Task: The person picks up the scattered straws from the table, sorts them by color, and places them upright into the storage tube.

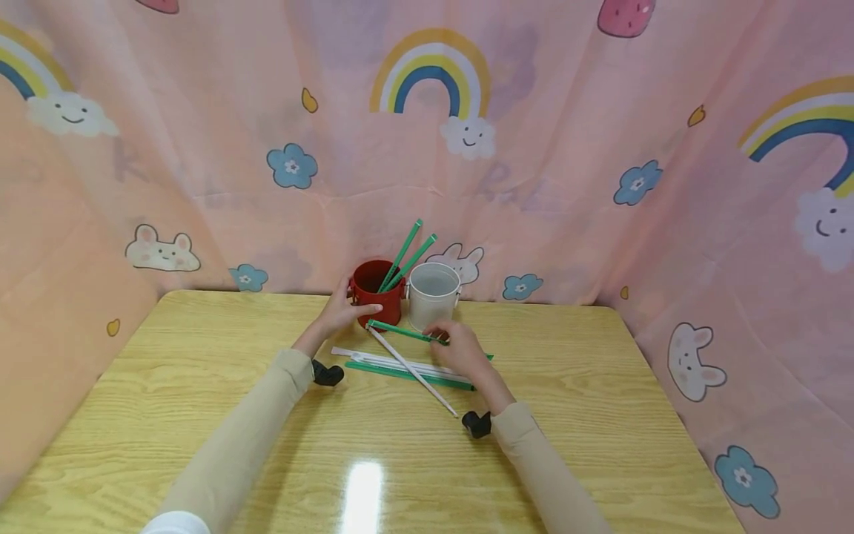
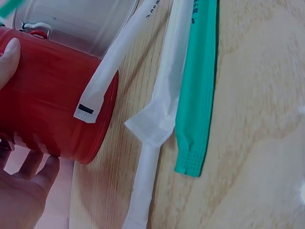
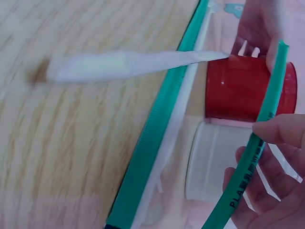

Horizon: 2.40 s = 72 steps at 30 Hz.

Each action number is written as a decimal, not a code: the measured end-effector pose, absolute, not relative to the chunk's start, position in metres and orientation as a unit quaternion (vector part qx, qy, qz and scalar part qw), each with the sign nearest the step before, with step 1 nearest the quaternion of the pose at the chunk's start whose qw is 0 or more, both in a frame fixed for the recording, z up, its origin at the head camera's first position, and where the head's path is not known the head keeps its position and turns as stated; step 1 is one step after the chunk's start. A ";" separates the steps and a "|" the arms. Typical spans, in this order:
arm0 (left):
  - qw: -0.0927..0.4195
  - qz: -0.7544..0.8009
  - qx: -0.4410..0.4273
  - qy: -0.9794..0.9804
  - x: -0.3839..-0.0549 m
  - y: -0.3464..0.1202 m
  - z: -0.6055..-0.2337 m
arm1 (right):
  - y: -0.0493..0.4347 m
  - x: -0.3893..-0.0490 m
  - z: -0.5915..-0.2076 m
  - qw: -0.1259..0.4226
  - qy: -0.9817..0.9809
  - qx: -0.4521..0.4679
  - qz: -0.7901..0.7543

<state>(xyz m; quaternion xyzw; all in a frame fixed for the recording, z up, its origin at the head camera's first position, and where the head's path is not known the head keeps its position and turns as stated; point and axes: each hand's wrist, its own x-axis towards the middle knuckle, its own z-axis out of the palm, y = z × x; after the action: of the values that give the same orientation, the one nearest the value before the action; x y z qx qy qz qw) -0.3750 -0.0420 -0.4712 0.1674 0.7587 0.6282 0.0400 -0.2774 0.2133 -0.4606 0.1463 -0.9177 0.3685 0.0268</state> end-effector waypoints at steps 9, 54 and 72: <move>0.009 0.634 0.201 0.746 -0.371 -0.045 -0.472 | 0.215 -0.275 -0.454 0.066 -0.907 0.126 0.397; 0.035 0.625 0.159 0.764 -0.373 -0.046 -0.474 | 0.191 -0.268 -0.367 0.206 -0.830 0.174 0.489; 0.033 0.617 0.167 0.769 -0.374 -0.043 -0.472 | 0.161 -0.270 -0.334 0.237 -0.760 0.134 0.590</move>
<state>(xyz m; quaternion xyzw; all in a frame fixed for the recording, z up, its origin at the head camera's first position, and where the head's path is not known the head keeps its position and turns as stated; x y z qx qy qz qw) -0.3742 -0.0432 -0.4718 0.1666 0.7687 0.6167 0.0325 -0.2703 0.1610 -0.3337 0.1335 -0.7601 0.5901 0.2371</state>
